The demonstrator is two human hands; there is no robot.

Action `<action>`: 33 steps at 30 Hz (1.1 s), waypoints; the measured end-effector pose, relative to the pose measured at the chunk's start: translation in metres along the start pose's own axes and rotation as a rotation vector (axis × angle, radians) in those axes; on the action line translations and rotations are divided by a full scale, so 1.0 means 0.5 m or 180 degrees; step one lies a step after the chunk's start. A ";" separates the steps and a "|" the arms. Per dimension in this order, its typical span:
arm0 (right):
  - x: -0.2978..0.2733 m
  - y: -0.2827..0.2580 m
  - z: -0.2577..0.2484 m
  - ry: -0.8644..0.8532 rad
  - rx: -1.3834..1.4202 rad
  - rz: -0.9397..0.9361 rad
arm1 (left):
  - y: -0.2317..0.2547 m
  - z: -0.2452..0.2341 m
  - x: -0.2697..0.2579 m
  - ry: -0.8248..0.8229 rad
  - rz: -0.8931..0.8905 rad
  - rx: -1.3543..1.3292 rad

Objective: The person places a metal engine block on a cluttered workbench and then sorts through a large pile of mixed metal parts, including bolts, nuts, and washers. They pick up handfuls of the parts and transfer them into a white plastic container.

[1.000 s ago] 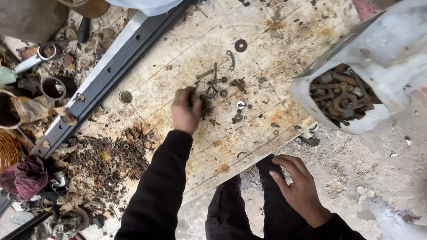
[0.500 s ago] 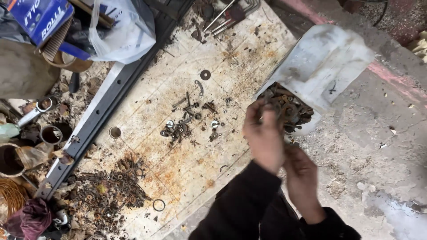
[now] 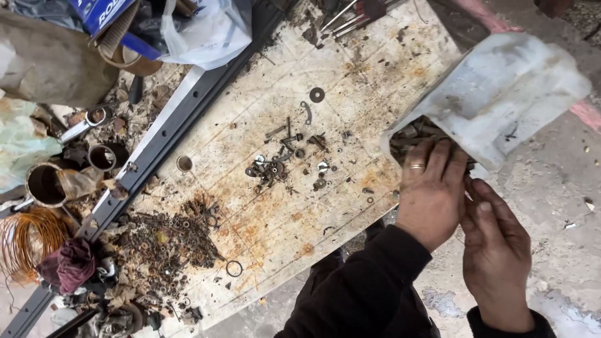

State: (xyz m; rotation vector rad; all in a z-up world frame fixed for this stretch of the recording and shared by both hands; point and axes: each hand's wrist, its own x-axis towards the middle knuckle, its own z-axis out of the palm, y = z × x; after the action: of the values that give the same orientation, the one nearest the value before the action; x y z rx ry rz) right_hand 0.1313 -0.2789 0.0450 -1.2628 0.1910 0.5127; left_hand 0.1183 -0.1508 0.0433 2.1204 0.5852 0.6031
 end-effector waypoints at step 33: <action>0.263 0.372 0.282 -0.1345 -0.5071 -0.2803 | -0.603 -0.288 0.151 -0.0733 -0.1773 0.0498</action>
State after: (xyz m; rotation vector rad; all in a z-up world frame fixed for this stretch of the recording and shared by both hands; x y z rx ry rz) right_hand 0.1394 -0.0725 -0.1259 -2.4681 -1.3420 0.0406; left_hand 0.0319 0.1434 -0.1098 2.0004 1.0624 0.0018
